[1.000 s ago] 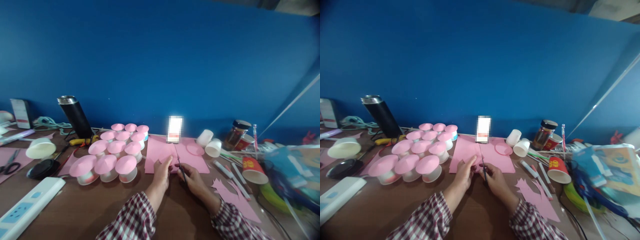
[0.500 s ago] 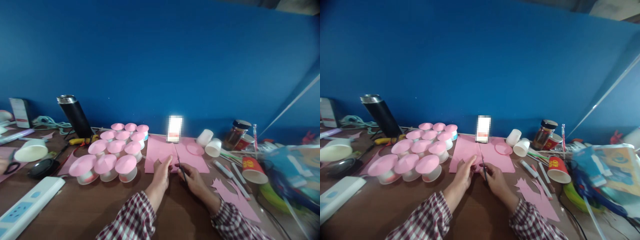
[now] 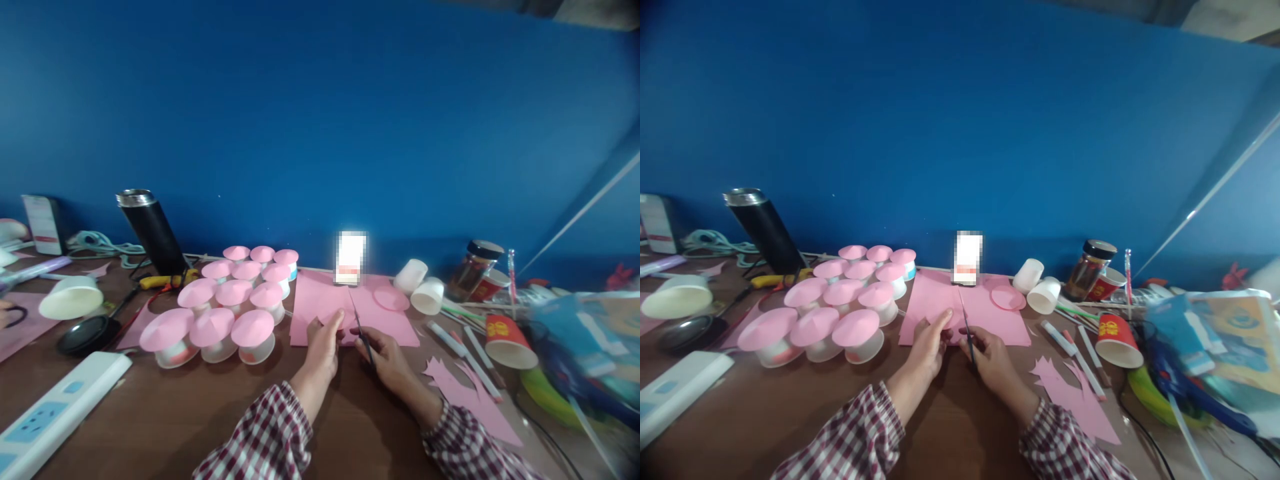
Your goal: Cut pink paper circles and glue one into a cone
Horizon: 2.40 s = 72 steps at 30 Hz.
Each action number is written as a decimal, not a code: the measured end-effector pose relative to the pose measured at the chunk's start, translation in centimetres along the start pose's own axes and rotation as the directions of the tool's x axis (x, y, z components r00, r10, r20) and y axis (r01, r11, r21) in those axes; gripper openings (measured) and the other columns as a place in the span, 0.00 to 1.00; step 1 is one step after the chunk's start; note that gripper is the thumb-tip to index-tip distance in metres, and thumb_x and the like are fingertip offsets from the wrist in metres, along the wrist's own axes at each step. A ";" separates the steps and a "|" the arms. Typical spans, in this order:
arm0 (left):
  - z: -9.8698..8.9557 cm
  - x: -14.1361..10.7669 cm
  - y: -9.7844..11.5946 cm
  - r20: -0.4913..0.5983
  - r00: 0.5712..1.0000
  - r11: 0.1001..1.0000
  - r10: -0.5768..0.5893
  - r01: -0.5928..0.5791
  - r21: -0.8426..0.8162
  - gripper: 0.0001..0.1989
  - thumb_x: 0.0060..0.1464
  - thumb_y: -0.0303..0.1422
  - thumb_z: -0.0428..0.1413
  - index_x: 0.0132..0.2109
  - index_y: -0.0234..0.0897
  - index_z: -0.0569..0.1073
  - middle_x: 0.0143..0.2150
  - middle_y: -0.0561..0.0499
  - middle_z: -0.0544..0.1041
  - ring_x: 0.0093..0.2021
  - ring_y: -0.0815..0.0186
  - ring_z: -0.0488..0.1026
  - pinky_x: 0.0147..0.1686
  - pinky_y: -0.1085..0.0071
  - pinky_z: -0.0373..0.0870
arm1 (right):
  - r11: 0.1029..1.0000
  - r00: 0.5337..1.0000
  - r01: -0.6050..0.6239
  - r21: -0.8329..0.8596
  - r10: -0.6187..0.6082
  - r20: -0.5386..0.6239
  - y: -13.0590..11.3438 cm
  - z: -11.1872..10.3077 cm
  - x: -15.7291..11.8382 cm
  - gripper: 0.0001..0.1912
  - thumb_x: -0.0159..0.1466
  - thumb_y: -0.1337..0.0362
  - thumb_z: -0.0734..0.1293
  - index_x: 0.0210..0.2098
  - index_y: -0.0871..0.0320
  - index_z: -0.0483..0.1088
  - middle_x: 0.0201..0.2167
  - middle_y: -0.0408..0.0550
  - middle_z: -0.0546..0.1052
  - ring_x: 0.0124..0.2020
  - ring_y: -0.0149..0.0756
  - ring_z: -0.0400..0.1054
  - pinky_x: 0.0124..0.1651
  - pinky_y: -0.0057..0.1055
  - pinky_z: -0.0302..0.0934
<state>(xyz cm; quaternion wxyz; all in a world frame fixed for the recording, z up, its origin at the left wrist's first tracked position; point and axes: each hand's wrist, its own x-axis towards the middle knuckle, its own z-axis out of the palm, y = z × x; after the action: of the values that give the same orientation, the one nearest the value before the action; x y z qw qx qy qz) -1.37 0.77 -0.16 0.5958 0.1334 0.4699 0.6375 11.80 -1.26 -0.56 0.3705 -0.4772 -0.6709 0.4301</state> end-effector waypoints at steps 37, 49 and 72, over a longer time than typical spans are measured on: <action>-0.1 0.0 -0.5 0.023 1.000 1.000 0.001 -0.001 -0.006 0.20 0.37 0.35 0.67 0.32 0.34 0.65 0.23 0.56 0.70 0.21 0.73 0.68 0.22 0.75 0.66 | 0.999 1.000 0.017 0.031 -0.017 -0.002 0.1 0.2 0.0 0.20 0.64 0.52 0.63 0.46 0.61 0.71 0.24 0.43 0.68 0.24 0.30 0.59 0.25 0.25 0.56; -0.1 0.0 -0.3 0.012 1.000 1.000 -0.006 0.006 -0.003 0.19 0.39 0.34 0.67 0.34 0.35 0.64 0.24 0.56 0.70 0.21 0.73 0.68 0.22 0.75 0.66 | 0.999 0.999 0.033 0.000 -0.033 -0.006 0.1 0.1 0.0 0.20 0.64 0.53 0.63 0.47 0.61 0.71 0.24 0.44 0.70 0.24 0.31 0.61 0.25 0.25 0.57; 0.0 -0.1 -0.2 -0.013 0.999 0.999 -0.036 0.036 0.014 0.20 0.40 0.34 0.66 0.36 0.35 0.64 0.25 0.55 0.71 0.22 0.72 0.68 0.23 0.73 0.67 | 1.000 1.000 -0.004 0.029 0.005 -0.023 0.1 0.2 0.0 0.21 0.63 0.51 0.64 0.47 0.62 0.71 0.22 0.42 0.68 0.22 0.30 0.59 0.24 0.25 0.55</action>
<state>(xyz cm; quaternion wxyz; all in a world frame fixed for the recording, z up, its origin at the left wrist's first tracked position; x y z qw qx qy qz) -1.21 0.64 -0.28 0.6032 0.1250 0.4806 0.6241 11.64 -1.24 -0.69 0.3841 -0.4780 -0.6592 0.4352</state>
